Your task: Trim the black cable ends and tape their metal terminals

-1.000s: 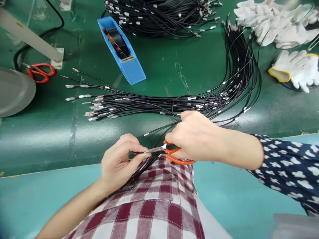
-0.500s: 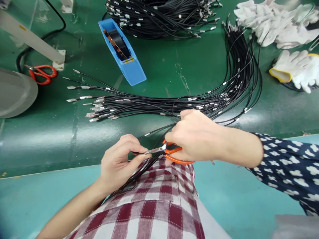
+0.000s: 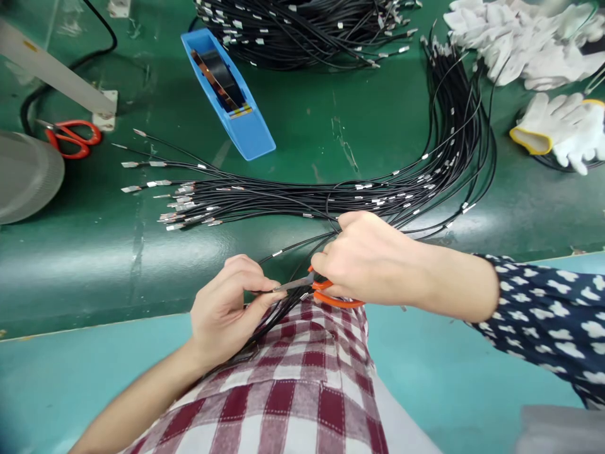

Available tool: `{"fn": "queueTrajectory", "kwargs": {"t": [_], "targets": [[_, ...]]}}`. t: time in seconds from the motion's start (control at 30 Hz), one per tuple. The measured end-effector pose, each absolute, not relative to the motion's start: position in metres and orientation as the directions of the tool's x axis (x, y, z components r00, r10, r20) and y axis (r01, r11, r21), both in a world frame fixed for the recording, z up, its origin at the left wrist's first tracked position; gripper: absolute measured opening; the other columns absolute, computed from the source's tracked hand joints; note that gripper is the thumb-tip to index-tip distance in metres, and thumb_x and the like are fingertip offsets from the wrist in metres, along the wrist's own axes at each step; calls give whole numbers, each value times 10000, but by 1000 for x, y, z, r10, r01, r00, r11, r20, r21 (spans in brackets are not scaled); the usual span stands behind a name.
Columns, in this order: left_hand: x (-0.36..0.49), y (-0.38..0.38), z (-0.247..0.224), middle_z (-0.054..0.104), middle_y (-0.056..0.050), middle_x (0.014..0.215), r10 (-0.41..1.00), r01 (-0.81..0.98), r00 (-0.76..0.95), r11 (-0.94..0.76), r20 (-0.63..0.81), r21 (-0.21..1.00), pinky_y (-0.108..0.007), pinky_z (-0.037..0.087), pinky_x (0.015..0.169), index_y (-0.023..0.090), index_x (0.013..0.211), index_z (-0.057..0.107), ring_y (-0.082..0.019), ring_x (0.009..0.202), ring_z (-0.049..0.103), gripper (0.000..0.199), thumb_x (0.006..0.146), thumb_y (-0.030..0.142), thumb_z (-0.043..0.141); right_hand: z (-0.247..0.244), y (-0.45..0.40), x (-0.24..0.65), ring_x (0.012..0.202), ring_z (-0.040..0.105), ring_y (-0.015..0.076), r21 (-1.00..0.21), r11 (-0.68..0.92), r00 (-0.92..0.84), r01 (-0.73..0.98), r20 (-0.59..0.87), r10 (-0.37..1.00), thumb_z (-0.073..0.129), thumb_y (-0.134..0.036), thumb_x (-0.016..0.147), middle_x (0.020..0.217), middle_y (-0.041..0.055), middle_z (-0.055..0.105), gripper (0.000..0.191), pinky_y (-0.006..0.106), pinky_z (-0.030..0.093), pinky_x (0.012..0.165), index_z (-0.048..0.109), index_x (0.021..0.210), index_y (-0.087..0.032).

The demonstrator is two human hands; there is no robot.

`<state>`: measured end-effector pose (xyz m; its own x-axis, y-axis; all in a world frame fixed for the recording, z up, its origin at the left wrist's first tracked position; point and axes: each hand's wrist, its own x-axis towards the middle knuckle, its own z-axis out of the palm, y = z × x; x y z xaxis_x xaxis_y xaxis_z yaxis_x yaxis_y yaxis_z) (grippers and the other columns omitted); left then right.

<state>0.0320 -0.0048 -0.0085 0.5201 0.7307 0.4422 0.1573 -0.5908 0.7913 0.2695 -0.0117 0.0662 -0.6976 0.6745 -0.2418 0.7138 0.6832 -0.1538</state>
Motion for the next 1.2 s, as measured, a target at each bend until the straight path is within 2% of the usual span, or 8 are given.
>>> {"fn": "queueTrajectory", "kwargs": {"t": [0.27, 0.33, 0.4, 0.5, 0.63, 0.8, 1.0, 1.2], "targets": [[29, -3, -12, 629, -13, 772, 863, 48, 445, -292, 241, 955, -270, 469, 663, 189, 860, 679, -138, 735, 572, 91, 854, 110, 722, 52, 9, 292, 510, 423, 107, -515, 287, -450, 808, -225, 864, 571, -542, 911, 501, -35, 508, 483, 267, 249, 537, 503, 584, -192], [28, 1, -12, 633, -24, 802, 916, 56, 349, -229, 196, 972, -270, 480, 696, 197, 856, 712, -146, 783, 585, 62, 860, 136, 716, 49, 28, 306, 546, 464, 124, -375, 161, -245, 913, -189, 951, 523, -634, 915, 556, -11, 557, 521, 272, 256, 552, 582, 661, -184], [27, 8, -12, 657, -39, 835, 956, 92, 240, -193, 166, 977, -277, 486, 734, 207, 846, 751, -160, 837, 598, 41, 852, 172, 730, 46, 49, 318, 608, 525, 158, -62, 83, -88, 995, -70, 994, 538, -651, 903, 648, 42, 645, 516, 293, 250, 598, 651, 754, -170], [21, 16, -14, 709, -54, 854, 986, 51, 155, -70, 62, 996, -276, 499, 688, 196, 848, 778, -157, 787, 624, 55, 843, 236, 741, 40, 78, 330, 771, 630, 232, 248, 76, -56, 966, -85, 995, 446, -546, 991, 897, 183, 725, 503, 331, 245, 654, 686, 944, -106], [11, 22, -18, 680, -25, 751, 978, -101, 151, 160, -143, 982, -245, 460, 553, 152, 969, 778, -87, 550, 548, 198, 878, 314, 710, 28, 105, 335, 780, 648, 227, 224, 54, 7, 973, -266, 964, 438, -374, 1014, 990, 242, 702, 388, 322, 269, 626, 663, 1030, -59], [5, 27, -21, 645, -27, 723, 940, -341, 240, 316, -243, 885, -230, 409, 540, 127, 978, 781, -77, 550, 536, 305, 851, 401, 739, 14, 118, 342, 689, 595, 195, 178, 69, -3, 982, -346, 938, 476, -107, 934, 910, 236, 693, 188, 321, 328, 632, 657, 920, -57], [6, 32, -24, 608, -22, 670, 841, -442, 391, 528, -374, 725, -221, 324, 521, 110, 954, 772, -67, 531, 483, 330, 808, 405, 785, 1, 115, 356, 694, 570, 207, 164, 45, 14, 985, -341, 940, 409, -147, 958, 908, 222, 680, 260, 343, 345, 664, 653, 989, -59], [6, 33, -25, 570, 2, 652, 792, -463, 439, 604, -423, 649, -225, 299, 526, 104, 1079, 734, -64, 534, 434, 374, 809, 356, 791, -8, 107, 364, 903, 607, 256, 156, 28, 16, 987, -279, 960, 429, -236, 990, 1175, 288, 614, 349, 358, 377, 773, 583, 1211, -15]]}}
